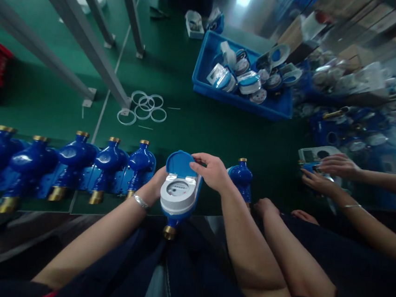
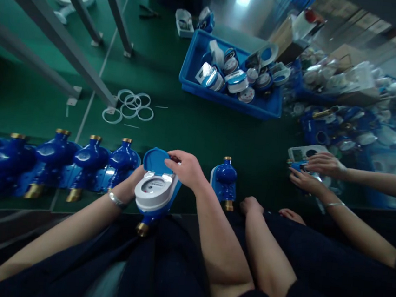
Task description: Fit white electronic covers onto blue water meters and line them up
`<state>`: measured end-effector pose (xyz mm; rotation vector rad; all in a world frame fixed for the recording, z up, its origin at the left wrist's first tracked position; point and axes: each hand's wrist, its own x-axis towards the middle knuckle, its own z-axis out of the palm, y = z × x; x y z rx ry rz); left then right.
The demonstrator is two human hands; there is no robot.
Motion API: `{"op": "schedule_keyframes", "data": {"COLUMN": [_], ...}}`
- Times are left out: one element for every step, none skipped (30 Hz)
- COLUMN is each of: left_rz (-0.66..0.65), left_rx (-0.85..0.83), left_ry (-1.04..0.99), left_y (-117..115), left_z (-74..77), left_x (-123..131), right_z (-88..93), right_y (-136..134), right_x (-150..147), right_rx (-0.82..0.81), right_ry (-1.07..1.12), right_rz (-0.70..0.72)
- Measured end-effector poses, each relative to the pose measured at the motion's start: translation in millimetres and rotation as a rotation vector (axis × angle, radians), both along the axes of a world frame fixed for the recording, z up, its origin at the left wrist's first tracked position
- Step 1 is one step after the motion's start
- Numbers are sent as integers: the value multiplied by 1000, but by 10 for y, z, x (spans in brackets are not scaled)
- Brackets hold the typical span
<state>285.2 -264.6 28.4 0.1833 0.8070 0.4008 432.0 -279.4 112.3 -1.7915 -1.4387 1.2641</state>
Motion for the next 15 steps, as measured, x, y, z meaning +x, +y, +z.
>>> {"op": "schedule_keyframes", "data": {"left_rz": [-6, -14, -26, -43, -63, -85, -106, -122, -132, -136, -135, -133, -123, -123, -138], "left_rx": [3, 5, 6, 6, 6, 6, 10, 18, 32, 61, 106, 170, 266, 358, 425], "left_ry": [-11, -16, -17, -14, -8, 3, 16, 26, 45, 81, 121, 201, 280, 346, 392], "left_y": [20, 45, 72, 102, 131, 158, 181, 198, 209, 212, 209, 201, 191, 180, 168], "left_z": [41, 79, 114, 145, 175, 206, 237, 272, 309, 349, 388, 424, 454, 476, 488], "left_x": [-9, -23, -39, -57, -75, -91, -104, -114, -123, -132, -142, -154, -168, -183, -199], "right_z": [53, 113, 177, 244, 309, 367, 414, 445, 456, 445, 413, 363, 301, 233, 167], "right_y": [14, 22, 24, 17, -3, -37, -86, -150, -225, -306, -386, -459, -521, -570, -605], "right_x": [7, 27, 60, 100, 143, 181, 208, 219, 211, 184, 144, 94, 43, -4, -44], "right_rx": [0, -4, -8, -7, -2, 8, 20, 35, 53, 79, 118, 180, 254, 333, 402], "right_ry": [18, 38, 56, 69, 70, 54, 22, -26, -82, -143, -203, -251, -286, -302, -309], "right_rz": [18, 65, 154, 275, 414, 541, 635, 677, 665, 617, 546, 469, 391, 329, 287]}}
